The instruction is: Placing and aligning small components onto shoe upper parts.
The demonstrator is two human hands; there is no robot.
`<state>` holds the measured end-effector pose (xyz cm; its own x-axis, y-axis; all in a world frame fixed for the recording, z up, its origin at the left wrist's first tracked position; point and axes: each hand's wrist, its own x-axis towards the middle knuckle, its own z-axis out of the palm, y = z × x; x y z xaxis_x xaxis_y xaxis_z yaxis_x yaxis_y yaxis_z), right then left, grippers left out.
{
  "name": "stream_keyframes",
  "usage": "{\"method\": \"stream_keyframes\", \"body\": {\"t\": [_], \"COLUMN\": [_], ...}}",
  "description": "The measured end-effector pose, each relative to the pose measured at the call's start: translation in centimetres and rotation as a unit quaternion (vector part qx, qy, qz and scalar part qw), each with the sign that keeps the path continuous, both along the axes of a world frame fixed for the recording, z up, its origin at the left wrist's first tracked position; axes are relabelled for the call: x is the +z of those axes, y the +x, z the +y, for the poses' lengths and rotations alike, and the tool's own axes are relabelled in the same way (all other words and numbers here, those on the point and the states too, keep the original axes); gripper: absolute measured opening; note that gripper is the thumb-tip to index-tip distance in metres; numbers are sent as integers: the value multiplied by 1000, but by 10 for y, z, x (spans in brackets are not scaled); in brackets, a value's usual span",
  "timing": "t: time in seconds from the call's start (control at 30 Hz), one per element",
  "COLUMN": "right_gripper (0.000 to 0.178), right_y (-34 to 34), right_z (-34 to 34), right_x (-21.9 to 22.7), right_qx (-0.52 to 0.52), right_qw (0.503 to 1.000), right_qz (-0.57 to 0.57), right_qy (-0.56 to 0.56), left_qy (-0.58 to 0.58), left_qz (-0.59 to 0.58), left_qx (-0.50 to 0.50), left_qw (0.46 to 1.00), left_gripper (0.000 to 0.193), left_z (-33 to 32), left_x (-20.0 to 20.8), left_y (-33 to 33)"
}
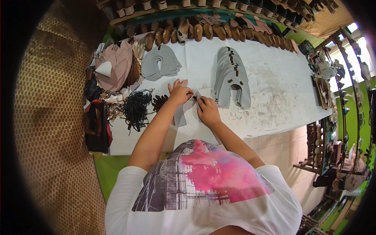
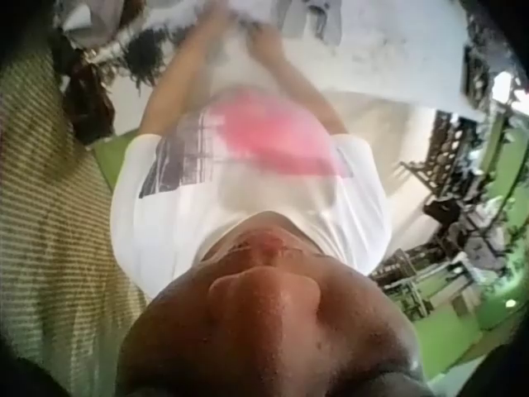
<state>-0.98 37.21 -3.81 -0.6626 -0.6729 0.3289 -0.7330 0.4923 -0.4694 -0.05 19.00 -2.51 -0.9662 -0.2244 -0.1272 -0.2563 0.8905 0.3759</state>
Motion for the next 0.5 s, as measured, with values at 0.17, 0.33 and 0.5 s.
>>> {"method": "stream_keyframes", "body": {"t": [0.17,0.33,0.5], "right_gripper": [38,38,39], "right_y": [2,2,4], "right_z": [-2,-1,-5], "right_x": [1,1,0], "right_qx": [4,2,7], "right_qw": [1000,1000,999], "right_qz": [5,20,29], "right_qy": [-3,18,31], "left_qy": [-54,-42,-6], "left_qz": [27,-2,-3], "left_qx": [-24,-6,20], "left_qw": [998,999,1000], "left_gripper": [7,6,20], "left_z": [-3,-4,-11], "left_x": [-13,-12,-13], "left_y": [1,-4,-4]}}
